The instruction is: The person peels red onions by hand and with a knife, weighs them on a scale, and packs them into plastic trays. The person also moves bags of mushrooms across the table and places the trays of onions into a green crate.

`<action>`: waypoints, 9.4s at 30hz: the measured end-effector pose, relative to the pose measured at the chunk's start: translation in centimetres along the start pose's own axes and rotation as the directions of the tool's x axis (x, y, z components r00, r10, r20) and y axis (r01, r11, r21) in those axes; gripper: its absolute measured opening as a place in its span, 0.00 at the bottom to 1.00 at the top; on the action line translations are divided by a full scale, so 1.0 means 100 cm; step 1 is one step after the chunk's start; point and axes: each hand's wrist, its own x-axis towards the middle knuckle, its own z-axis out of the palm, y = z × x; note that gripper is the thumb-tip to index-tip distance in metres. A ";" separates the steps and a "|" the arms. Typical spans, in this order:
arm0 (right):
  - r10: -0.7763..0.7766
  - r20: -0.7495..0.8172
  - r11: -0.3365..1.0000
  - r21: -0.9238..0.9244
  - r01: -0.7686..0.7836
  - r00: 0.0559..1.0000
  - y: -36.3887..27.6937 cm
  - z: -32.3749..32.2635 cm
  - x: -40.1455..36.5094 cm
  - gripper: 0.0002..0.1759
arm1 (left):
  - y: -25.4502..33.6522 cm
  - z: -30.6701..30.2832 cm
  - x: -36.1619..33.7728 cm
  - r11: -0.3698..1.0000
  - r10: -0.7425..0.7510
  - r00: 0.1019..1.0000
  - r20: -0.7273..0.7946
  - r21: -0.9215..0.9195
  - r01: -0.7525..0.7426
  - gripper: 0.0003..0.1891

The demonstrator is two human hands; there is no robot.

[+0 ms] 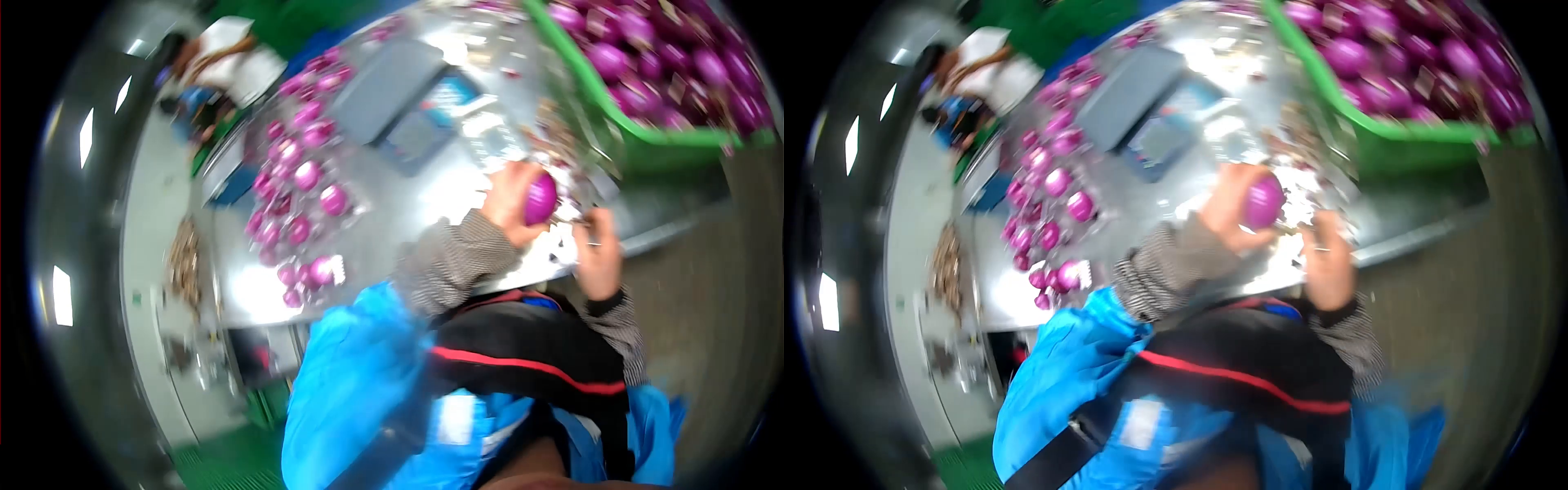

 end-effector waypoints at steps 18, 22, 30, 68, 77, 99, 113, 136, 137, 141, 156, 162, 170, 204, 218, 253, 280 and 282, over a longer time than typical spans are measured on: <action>-0.087 0.416 0.621 -0.688 0.376 0.905 0.097 0.019 0.054 0.22 | -0.012 0.033 -0.108 0.936 -0.302 0.888 0.347 0.285 0.207 0.42; -0.358 0.415 0.652 -0.530 0.542 0.836 0.048 0.045 0.029 0.17 | -0.006 -0.001 -0.136 0.960 -0.260 0.960 0.107 0.139 0.244 0.35; -0.414 0.626 0.660 -0.294 0.691 0.661 -0.006 0.161 -0.094 0.12 | 0.029 -0.106 -0.283 0.922 -0.383 0.917 -0.110 0.024 0.387 0.23; -0.523 0.847 0.498 0.397 0.771 -0.098 -0.168 1.061 -0.411 0.12 | -0.056 -0.758 -0.864 0.434 -0.717 0.223 -0.661 -0.172 0.884 0.17; -0.380 0.890 0.631 0.050 0.774 0.252 -0.147 1.186 -0.399 0.14 | -0.206 -1.001 -0.933 0.507 -0.660 0.203 -0.723 -0.230 0.831 0.14; 0.035 0.616 0.478 -0.702 0.528 0.787 -0.172 1.491 -0.401 0.14 | -0.532 -1.499 -1.342 -0.436 0.150 -0.727 -0.671 -0.704 0.560 0.36; -0.184 0.531 0.410 -0.723 0.555 0.827 -0.168 1.522 -0.409 0.21 | -0.569 -1.499 -1.384 -0.364 -0.104 -0.566 -0.818 -0.498 0.787 0.39; -0.098 0.530 0.352 -0.773 0.527 0.842 -0.164 1.527 -0.401 0.21 | -0.658 -1.554 -1.499 0.020 -0.037 -0.586 -0.809 -0.587 0.809 0.51; -0.117 0.547 0.350 -0.758 0.550 0.829 -0.161 1.526 -0.399 0.21 | -0.679 -1.563 -1.526 0.118 -0.077 -0.553 -0.830 -0.558 0.821 0.53; -0.176 0.542 0.348 -0.747 0.567 0.822 -0.145 1.526 -0.398 0.20 | -0.744 -1.589 -1.578 0.520 -0.283 -0.527 -0.801 -0.590 0.618 0.57; -0.308 0.603 0.317 -0.664 0.677 0.735 -0.139 1.526 -0.397 0.11 | -0.855 -1.532 -1.209 0.725 -0.520 -0.237 -0.821 -0.571 0.386 0.49; -0.061 0.596 0.391 -0.724 0.568 0.801 -0.169 1.536 -0.396 0.10 | -0.864 -1.509 -1.107 0.574 -0.726 -0.001 -0.688 -0.606 0.550 0.33; -0.094 0.604 0.449 -0.684 0.575 0.792 -0.183 1.539 -0.394 0.11 | -0.654 -1.438 -1.183 0.504 -0.384 0.497 -0.778 0.274 0.819 0.47; -0.358 0.615 0.388 -0.587 0.711 0.703 -0.147 1.534 -0.403 0.19 | -0.829 -1.301 -1.027 0.506 -0.542 -0.088 -0.836 -0.408 0.759 0.45; -0.189 0.584 0.391 -0.692 0.606 0.789 -0.148 1.513 -0.406 0.21 | -0.591 -1.142 -0.971 0.599 -0.684 0.086 -0.724 -0.492 0.631 0.31; -0.572 0.712 0.717 0.194 0.670 0.407 -0.272 1.097 -0.583 0.19 | -0.300 -0.782 -0.848 0.626 -0.777 0.608 -0.161 -0.295 0.722 0.18; -0.741 0.483 0.665 0.428 0.612 0.467 -0.310 0.934 -0.618 0.08 | -0.218 -0.619 -0.777 0.835 -0.460 0.886 0.064 0.372 0.406 0.11; -0.790 0.537 0.568 0.463 0.681 0.294 -0.324 0.925 -0.635 0.09 | -0.224 -0.670 -0.775 0.670 -0.665 0.731 -0.152 0.310 0.674 0.10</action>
